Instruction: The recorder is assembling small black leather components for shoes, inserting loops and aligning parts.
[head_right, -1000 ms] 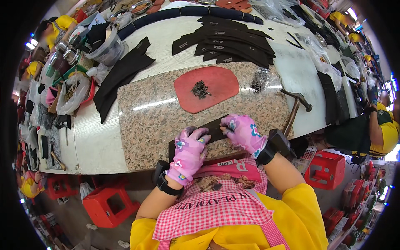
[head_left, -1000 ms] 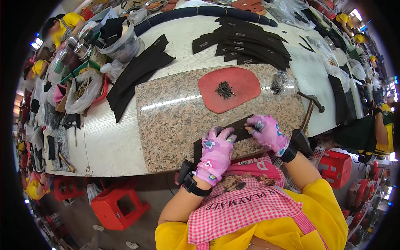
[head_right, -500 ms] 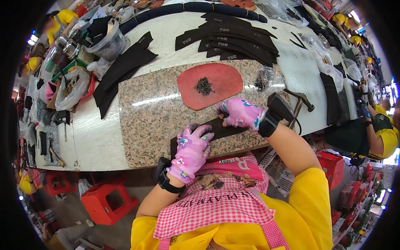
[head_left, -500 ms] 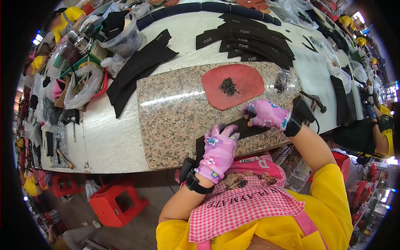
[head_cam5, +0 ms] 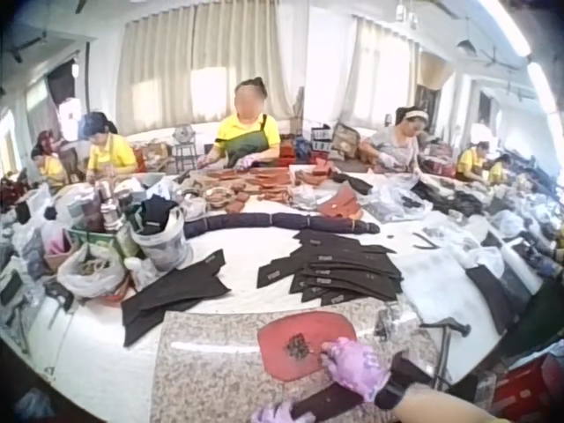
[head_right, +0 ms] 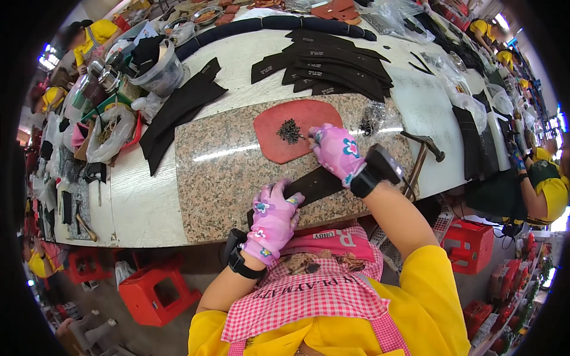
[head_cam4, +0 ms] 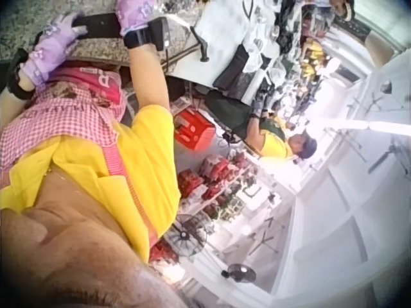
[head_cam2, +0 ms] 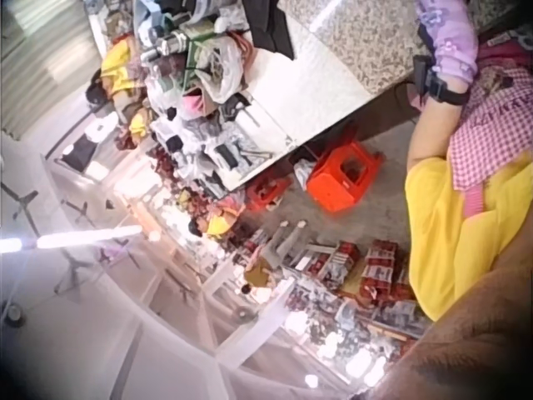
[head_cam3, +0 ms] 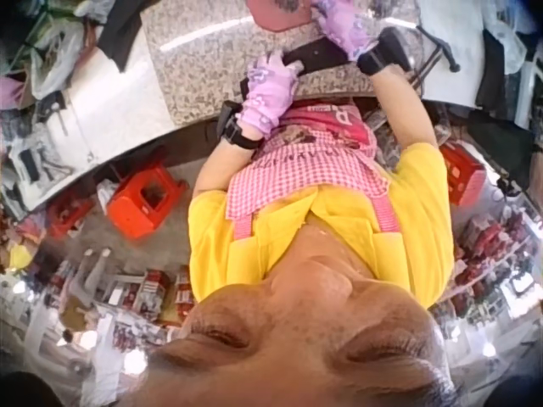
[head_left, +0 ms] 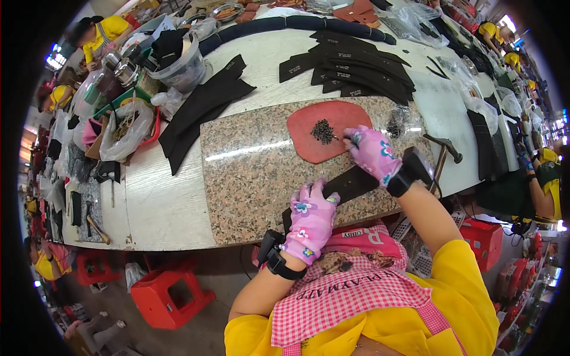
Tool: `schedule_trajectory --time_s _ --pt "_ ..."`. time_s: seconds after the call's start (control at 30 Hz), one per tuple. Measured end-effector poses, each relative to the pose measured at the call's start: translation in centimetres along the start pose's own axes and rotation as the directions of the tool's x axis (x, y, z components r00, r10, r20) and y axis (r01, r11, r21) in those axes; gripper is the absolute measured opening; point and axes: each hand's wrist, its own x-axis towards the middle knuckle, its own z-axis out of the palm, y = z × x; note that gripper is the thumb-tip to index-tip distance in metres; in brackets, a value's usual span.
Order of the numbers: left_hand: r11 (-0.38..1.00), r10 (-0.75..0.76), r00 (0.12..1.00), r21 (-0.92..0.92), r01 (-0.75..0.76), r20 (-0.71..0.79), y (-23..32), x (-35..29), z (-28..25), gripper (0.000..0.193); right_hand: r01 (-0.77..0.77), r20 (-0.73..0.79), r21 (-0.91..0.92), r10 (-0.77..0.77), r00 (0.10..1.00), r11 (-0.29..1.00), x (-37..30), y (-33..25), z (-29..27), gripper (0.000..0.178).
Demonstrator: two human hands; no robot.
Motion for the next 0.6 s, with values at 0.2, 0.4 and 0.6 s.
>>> schedule_trajectory --time_s 0.2,0.4,0.6 --pt "0.999 -0.033 0.999 -0.029 0.034 0.017 0.2 0.1 0.1 0.036 0.069 0.082 -0.318 -0.045 0.996 0.945 0.9 -0.6 1.4 0.018" --pt "0.997 -0.051 0.998 -0.055 0.052 0.023 -0.2 -0.1 0.0 0.037 -0.01 0.254 0.038 0.0 0.967 0.999 -3.3 -2.5 -1.1 0.015" --pt "0.993 -0.058 0.998 -0.103 0.061 0.032 -0.1 0.2 -0.2 0.037 0.121 0.256 0.075 -0.137 0.957 0.99 -6.6 -0.6 -1.0 0.017"
